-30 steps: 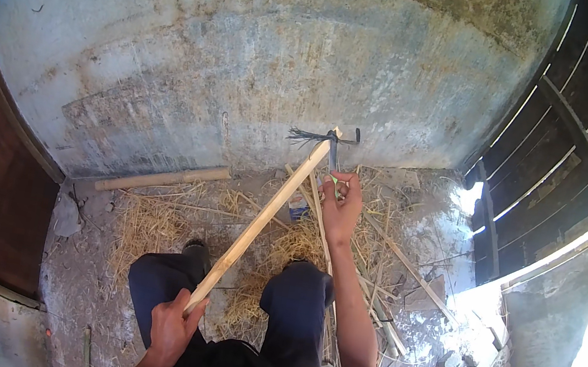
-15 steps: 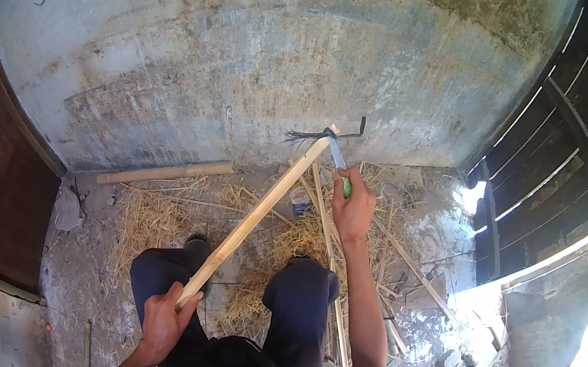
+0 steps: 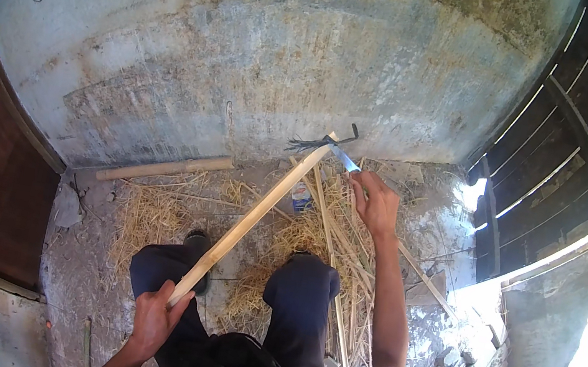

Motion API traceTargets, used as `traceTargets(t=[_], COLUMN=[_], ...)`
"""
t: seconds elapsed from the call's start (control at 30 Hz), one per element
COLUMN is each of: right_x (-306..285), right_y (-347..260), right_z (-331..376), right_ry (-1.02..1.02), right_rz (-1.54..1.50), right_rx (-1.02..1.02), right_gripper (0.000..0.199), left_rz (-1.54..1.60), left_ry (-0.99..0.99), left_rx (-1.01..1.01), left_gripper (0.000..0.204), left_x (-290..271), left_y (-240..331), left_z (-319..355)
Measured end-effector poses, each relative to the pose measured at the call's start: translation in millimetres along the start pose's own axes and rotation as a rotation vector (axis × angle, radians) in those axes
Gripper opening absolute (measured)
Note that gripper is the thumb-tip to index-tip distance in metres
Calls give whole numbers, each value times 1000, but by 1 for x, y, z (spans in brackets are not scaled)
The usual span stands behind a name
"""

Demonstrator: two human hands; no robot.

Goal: The person whittles a long bamboo strip using a small knife, shaving off thin layers from the surface while seated.

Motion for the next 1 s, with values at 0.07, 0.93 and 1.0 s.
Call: traceTargets(t=[0.07, 0.93, 1.0], right_x=[-6, 12, 11], right_y=[11, 1, -2], right_z=[4, 25, 28], right_ry=[-10, 41, 20], right_rz=[7, -229, -173], right_rx=[-46, 437, 395], right_gripper=[12, 22, 21], left_rz=[1, -8, -34], left_ry=[-10, -83, -101], left_rx=[9, 4, -4], left_gripper=[36, 41, 40], left_x=[-1, 16, 15], left_y=[-1, -16, -23], left_z=[-1, 21, 25])
Point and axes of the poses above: each hand's wrist, its own z-axis away from the middle knuckle, its own x-axis out of the palm, y = z × x, the point moved 4 cm from there along -z, towards the middle knuckle
